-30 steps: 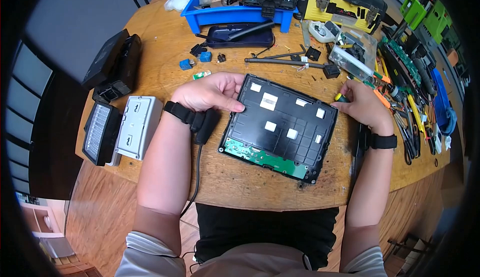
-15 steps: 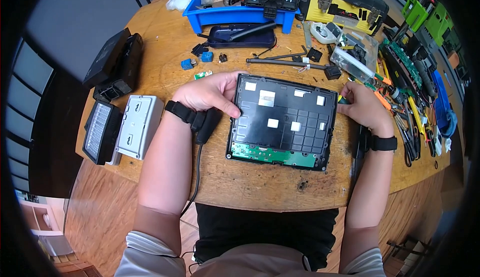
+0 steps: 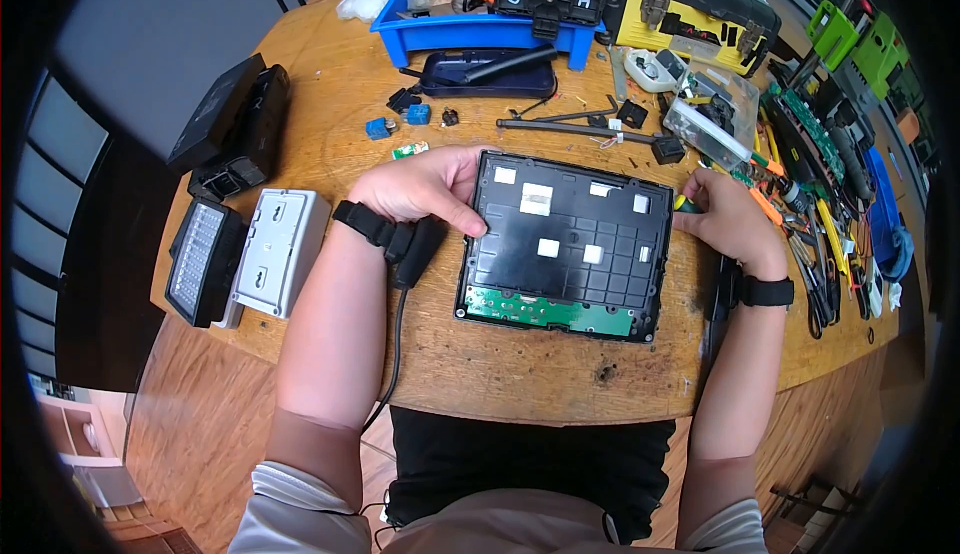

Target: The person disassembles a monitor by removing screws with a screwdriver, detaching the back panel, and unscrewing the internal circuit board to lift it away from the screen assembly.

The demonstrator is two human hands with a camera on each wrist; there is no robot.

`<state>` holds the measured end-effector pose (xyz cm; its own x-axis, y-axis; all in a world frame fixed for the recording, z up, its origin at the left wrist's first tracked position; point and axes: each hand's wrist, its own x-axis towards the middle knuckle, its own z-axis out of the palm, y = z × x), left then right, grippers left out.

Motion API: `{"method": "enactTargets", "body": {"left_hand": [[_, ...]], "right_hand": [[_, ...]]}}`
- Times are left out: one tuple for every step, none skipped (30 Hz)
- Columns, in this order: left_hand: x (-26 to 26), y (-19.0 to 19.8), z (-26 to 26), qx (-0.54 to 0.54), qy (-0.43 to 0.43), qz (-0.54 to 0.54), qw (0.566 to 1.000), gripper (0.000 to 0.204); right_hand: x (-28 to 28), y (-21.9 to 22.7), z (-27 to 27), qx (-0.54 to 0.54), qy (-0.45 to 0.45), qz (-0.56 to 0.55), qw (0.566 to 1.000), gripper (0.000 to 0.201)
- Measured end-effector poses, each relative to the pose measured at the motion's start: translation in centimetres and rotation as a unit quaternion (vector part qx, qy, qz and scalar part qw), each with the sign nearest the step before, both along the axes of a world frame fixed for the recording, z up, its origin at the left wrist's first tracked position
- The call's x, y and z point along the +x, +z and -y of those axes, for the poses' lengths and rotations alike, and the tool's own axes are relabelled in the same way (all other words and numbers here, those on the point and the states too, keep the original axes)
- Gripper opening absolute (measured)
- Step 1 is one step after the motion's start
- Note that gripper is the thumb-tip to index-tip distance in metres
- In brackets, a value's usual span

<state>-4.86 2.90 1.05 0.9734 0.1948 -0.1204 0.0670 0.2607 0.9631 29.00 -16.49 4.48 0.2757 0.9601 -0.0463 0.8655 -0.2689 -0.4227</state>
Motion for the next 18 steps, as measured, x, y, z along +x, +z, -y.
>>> {"method": "enactTargets", "body": {"left_hand": [[0.1, 0.1, 0.2, -0.015, 0.013, 0.000, 1.000, 0.082], [0.2, 0.2, 0.4, -0.029, 0.026, -0.001, 0.999, 0.084], [0.3, 0.3, 0.5, -0.029, 0.026, -0.001, 0.999, 0.084], [0.3, 0.4, 0.7, -0.034, 0.027, 0.008, 0.999, 0.083], [0.4, 0.5, 0.7, -0.038, 0.028, 0.016, 0.999, 0.082], [0.4, 0.2, 0.6, -0.038, 0.028, 0.016, 0.999, 0.082], [0.5, -0.2, 0.4, -0.033, 0.027, 0.021, 0.999, 0.084], [0.6, -0.2, 0.4, -0.028, 0.026, 0.026, 0.999, 0.085], [0.7, -0.2, 0.5, -0.029, 0.024, 0.027, 0.999, 0.085], [0.8, -0.1, 0.6, -0.015, 0.041, 0.018, 0.999, 0.085], [0.8, 0.1, 0.7, -0.001, 0.057, 0.010, 0.998, 0.084], [0.8, 0.3, 0.7, -0.002, 0.056, 0.011, 0.998, 0.084], [0.6, 0.4, 0.7, 0.028, 0.056, -0.004, 0.998, 0.084], [0.4, 0.6, 0.6, 0.059, 0.056, -0.019, 0.997, 0.083], [0.3, 0.7, 0.5, 0.090, 0.055, -0.034, 0.994, 0.083], [0.4, 0.8, 0.5, 0.090, 0.054, -0.033, 0.994, 0.083], [0.4, 0.8, 0.6, 0.075, 0.049, -0.030, 0.996, 0.082], [0.5, 0.9, 0.6, 0.062, 0.043, -0.027, 0.997, 0.082]], "right_hand": [[0.0, 0.0, 0.0, 0.000, 0.000, 0.000, 1.000, 0.044], [-0.1, 0.1, 0.0, -0.003, -0.002, 0.000, 1.000, 0.044], [-0.1, 0.1, 0.0, -0.005, -0.004, -0.001, 1.000, 0.044], [-0.1, 0.1, 0.0, -0.005, -0.004, 0.000, 1.000, 0.044], [-0.1, 0.1, 0.0, -0.003, -0.003, -0.002, 1.000, 0.044], [0.0, 0.0, 0.0, -0.002, -0.003, -0.004, 1.000, 0.044], [0.0, 0.0, 0.0, -0.001, -0.004, -0.003, 1.000, 0.044], [0.1, -0.1, 0.0, 0.002, 0.001, -0.004, 1.000, 0.044], [0.2, -0.2, 0.0, 0.005, 0.006, -0.004, 1.000, 0.045], [0.1, -0.1, 0.1, 0.004, 0.005, -0.003, 1.000, 0.045], [-0.1, 0.1, 0.0, 0.000, 0.001, 0.000, 1.000, 0.045], [-0.2, 0.2, 0.0, -0.002, -0.002, 0.003, 1.000, 0.046], [-0.1, 0.2, 0.1, -0.003, -0.003, 0.004, 1.000, 0.046], [-0.1, 0.1, 0.0, -0.002, -0.003, 0.000, 1.000, 0.046], [-0.1, 0.0, 0.0, -0.001, -0.002, -0.004, 1.000, 0.046], [-0.1, 0.0, 0.0, -0.001, -0.003, -0.003, 1.000, 0.046], [-0.1, -0.1, 0.1, 0.000, -0.003, 0.002, 1.000, 0.046], [-0.1, 0.0, 0.0, 0.002, -0.003, 0.007, 1.000, 0.046]]}}
